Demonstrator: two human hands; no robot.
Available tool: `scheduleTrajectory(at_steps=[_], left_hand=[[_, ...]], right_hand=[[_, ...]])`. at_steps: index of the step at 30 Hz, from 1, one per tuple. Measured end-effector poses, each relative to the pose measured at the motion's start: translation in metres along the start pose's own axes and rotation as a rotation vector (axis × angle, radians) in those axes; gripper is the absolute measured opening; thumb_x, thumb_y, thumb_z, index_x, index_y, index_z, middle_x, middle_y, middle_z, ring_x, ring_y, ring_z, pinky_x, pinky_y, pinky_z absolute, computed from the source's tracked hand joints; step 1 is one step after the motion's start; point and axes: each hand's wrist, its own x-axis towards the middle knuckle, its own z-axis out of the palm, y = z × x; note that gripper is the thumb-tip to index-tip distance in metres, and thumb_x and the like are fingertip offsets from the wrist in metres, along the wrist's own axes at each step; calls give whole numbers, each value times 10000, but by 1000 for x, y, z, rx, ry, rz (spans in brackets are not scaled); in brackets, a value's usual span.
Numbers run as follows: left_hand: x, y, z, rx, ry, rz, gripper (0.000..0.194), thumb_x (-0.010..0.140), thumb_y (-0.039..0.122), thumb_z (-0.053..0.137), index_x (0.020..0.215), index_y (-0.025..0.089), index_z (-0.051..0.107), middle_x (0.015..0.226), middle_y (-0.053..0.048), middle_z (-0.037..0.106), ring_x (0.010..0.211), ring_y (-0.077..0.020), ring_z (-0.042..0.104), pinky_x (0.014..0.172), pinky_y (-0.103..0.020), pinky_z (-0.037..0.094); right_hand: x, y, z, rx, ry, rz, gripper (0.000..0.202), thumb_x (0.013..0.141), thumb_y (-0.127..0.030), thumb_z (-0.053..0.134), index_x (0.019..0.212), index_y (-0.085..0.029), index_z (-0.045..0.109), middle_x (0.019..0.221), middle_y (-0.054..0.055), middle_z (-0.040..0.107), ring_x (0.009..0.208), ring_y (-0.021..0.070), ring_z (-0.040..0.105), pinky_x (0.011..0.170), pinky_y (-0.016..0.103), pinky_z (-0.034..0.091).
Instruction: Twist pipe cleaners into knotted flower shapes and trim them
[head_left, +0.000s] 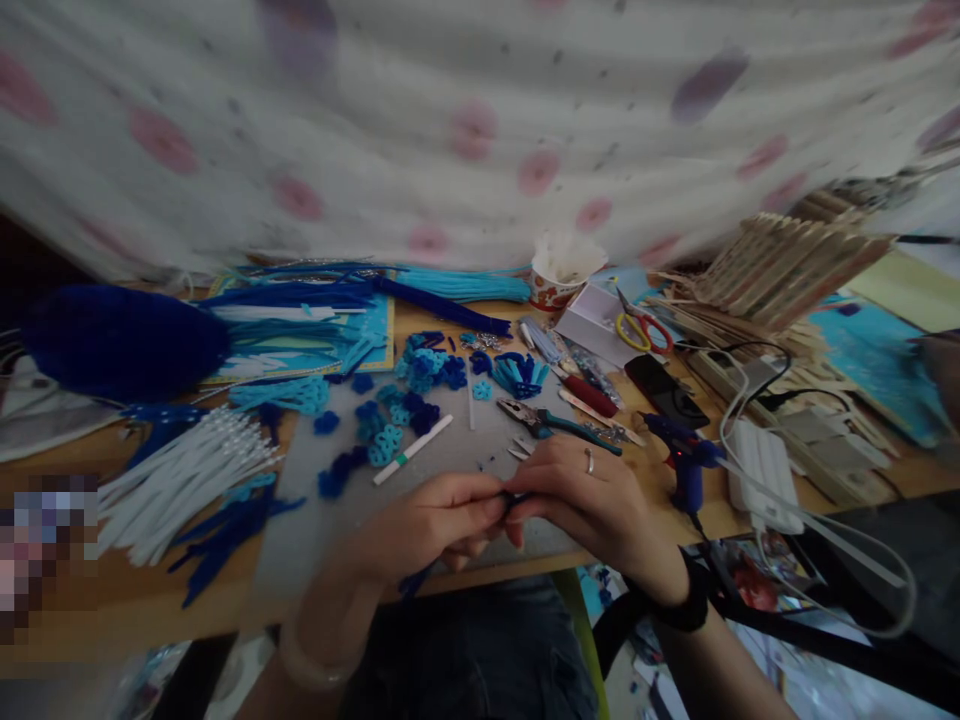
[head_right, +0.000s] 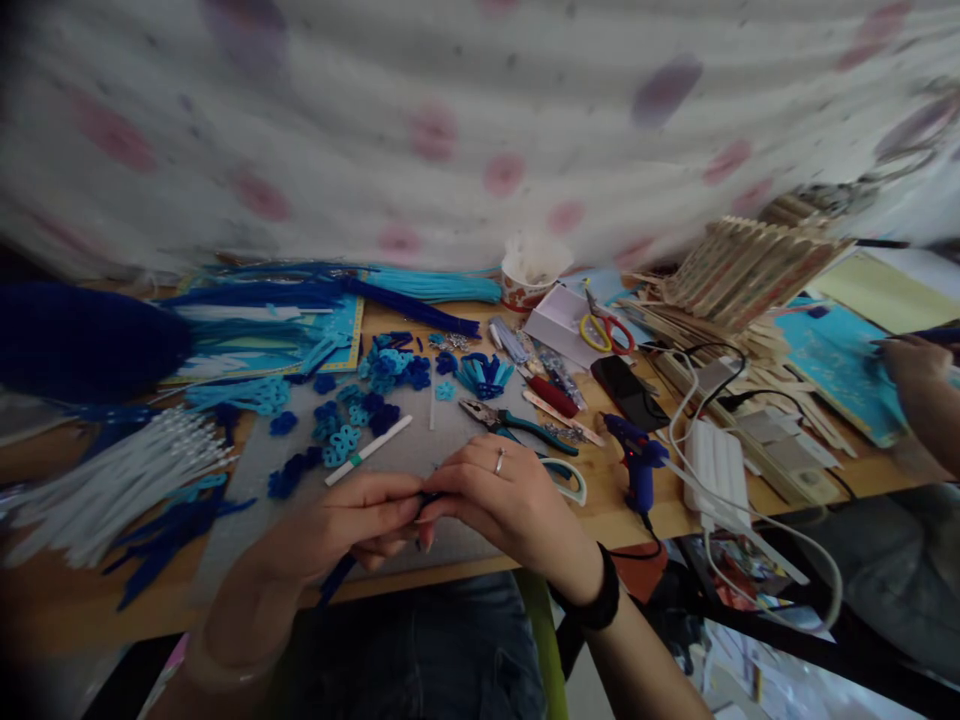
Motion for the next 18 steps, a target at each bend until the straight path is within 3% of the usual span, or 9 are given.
scheduleTrajectory(at_steps=[5, 8, 14, 18], left_hand=[[3, 1, 4, 295, 116, 143, 316, 964, 386, 491, 819, 168, 667, 614, 31, 499, 582, -114, 438, 523, -251, 298], [4, -1, 12, 501, 262, 252, 311, 986, 312, 450, 792, 176, 652, 618, 31, 538, 600, -121, 496, 569, -259, 346], [17, -25, 17, 1131, 592, 608, 269, 920, 82, 414, 768, 176, 615, 724, -39, 658, 694, -177, 635, 639, -288, 444], [23, -36, 13, 1578, 722, 712, 251, 849, 22, 440, 810, 172, 636, 707, -56, 674, 658, -215, 659, 569, -306, 466]], right_hand=[[1, -2, 1, -82, 12, 30, 236, 1053, -332, 511, 904, -189, 624, 693, 21, 665, 638, 154, 608, 610, 262, 464], [2, -4, 3, -129, 25, 123, 301, 1064, -364, 481, 852, -196, 614, 668, 15, 643, 608, 146, 593, 581, 253, 432], [7, -12, 10, -62, -76, 575, 347, 1015, -321, 542, 685, -215, 535, 557, -21, 605, 501, 130, 546, 516, 238, 352], [17, -16, 11, -71, -172, 826, 373, 951, -289, 612, 612, -223, 471, 500, -21, 589, 495, 141, 532, 523, 254, 311]])
